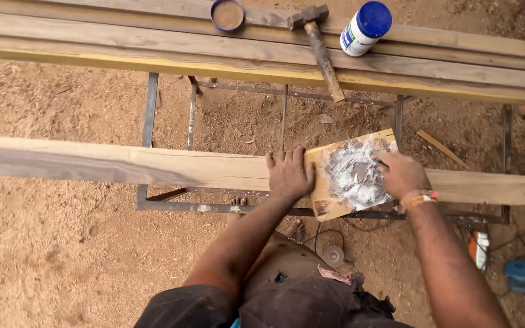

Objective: Applying white wood filler paste to a wooden plank using a hand applicator.

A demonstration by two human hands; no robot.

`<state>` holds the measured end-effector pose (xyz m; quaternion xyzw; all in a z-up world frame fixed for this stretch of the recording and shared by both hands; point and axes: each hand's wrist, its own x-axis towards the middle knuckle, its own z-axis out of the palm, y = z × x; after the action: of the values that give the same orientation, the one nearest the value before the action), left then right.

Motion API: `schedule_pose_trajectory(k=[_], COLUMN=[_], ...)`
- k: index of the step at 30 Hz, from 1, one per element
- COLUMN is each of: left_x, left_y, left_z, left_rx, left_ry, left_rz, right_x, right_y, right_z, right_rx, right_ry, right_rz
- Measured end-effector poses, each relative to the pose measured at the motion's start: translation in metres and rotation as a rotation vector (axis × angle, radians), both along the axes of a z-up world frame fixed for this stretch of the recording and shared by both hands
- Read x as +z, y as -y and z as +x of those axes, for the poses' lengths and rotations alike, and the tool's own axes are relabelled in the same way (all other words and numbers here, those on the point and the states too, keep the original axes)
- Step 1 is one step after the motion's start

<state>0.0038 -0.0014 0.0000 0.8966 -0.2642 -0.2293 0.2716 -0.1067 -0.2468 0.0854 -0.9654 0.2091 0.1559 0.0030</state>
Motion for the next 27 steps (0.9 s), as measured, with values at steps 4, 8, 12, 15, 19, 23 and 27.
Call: schedule_pose_trajectory(k=[4, 8, 12, 15, 19, 23, 27], left_x=[-0.007, -0.011, -0.004, -0.007, -0.004, -0.002, 0.001], left_y=[-0.001, -0.002, -0.006, -0.006, -0.007, -0.006, -0.004], left_z=[0.0, 0.002, 0.008, 0.007, 0.009, 0.008, 0.009], left_rx=[0.002, -0.023, -0.054, -0.057, -0.101, -0.077, -0.074], left_ry=[0.019, -0.001, -0.072, -0.039, -0.061, -0.046, -0.046], left_rz=[-0.023, -0.055, -0.052, -0.062, -0.026, -0.03, 0.007], right_x=[-0.003, -0.013, -0.021, -0.015, -0.005, -0.034, -0.011], right_y=[-0.014, -0.037, -0.071, -0.1, -0.112, -0.039, -0.058], right_z=[-0.025, -0.04, -0.027, -0.007, 0.029, 0.003, 0.008], right_rx=[-0.166, -0.33, -0.593, -0.994, -1.588, -1.149, -0.89], right_ry=[-0.179, -0.223, -0.157, 0.166, 0.767, 0.384, 0.252], right_rz=[0.0, -0.046, 0.007, 0.248, 0.607, 0.284, 0.248])
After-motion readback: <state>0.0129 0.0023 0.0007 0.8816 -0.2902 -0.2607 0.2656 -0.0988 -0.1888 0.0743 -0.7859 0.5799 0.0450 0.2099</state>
